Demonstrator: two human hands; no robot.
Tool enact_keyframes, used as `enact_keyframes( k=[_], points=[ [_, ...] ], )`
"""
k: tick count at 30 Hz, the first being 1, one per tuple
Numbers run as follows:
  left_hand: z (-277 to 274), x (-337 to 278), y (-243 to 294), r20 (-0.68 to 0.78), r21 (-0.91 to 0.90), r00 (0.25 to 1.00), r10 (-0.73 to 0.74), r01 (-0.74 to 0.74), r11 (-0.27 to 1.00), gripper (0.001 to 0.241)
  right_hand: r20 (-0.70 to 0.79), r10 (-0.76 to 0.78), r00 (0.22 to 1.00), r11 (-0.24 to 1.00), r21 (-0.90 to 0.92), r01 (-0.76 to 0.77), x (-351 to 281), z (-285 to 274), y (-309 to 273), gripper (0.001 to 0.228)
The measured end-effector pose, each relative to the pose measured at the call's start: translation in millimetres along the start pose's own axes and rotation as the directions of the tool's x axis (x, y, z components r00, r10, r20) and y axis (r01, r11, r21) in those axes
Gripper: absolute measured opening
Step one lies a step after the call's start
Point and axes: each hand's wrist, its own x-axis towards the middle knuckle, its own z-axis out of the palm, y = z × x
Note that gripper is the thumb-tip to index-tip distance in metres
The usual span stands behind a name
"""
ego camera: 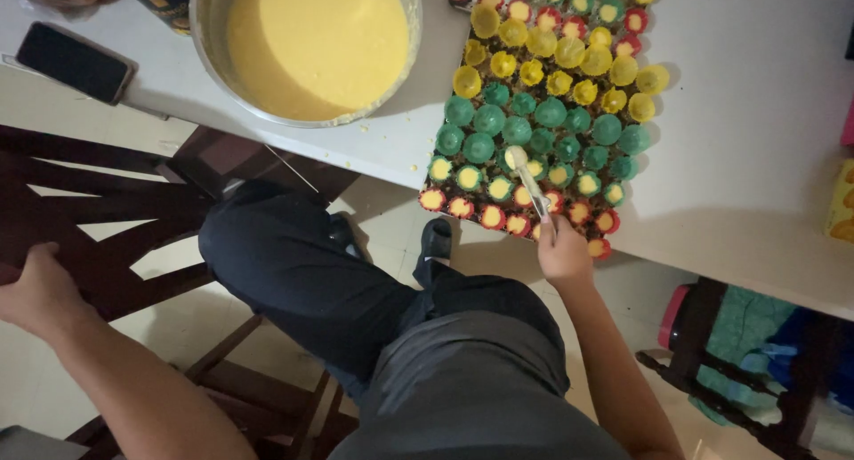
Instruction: Portioning batter into small colorful molds using a scoop.
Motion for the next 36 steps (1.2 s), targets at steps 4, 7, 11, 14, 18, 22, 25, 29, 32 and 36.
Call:
enact_keyframes(
  k=[4,7,11,14,18,22,25,29,32,36],
  points=[
    [3,-10,14,-0.025,0.082,0.999,-0.021,0.023,0.996,0.042,-0.036,-0.018,0.999,0.998,-0.068,0.016,2,6,5,0.043],
    [2,-8,11,0.004,0.007,1.0,-0.014,0.014,1.0,0.042,-0.016,0.031,0.999,0.992,-0.126,-0.033,1,5,2,0.043],
    [2,-10,15,-0.016,0.013,0.999,-0.038,0.039,0.999,0.043,-0.037,0.009,0.999,0.996,-0.087,-0.012,-1,4,0,0.04],
    [1,-4,7,-0.002,-0.015,0.999,-0.05,0.05,0.999,0.043,-0.046,-0.001,0.999,0.995,-0.104,-0.004,-2,4,-1,0.039],
    [-1,1,-3,0.009,-0.067,0.999,-0.053,0.053,0.996,0.043,-0.059,0.018,0.998,0.995,-0.095,-0.024,0,3,-2,0.04],
    [2,-6,15,-0.001,-0.041,0.997,-0.079,0.078,0.996,0.044,-0.053,0.021,0.998,0.993,-0.118,-0.027,0,3,2,0.042],
    [4,-9,20,0.008,-0.044,0.996,-0.089,0.089,0.995,0.04,-0.088,-0.012,0.996,0.999,-0.032,0.009,-1,4,4,0.043],
    [7,-13,23,-0.041,0.061,0.997,-0.07,0.072,0.996,0.039,-0.059,-0.009,0.998,0.999,-0.054,0.006,1,5,5,0.043],
    [3,-7,15,-0.018,0.003,0.998,-0.063,0.063,0.998,0.041,-0.054,-0.001,0.999,0.998,-0.067,-0.003,-2,1,-1,0.042],
    [5,-9,29,-0.029,-0.006,0.992,-0.121,0.121,0.993,0.04,-0.14,-0.088,0.986,0.993,0.063,0.097,6,14,22,0.042]
  ],
)
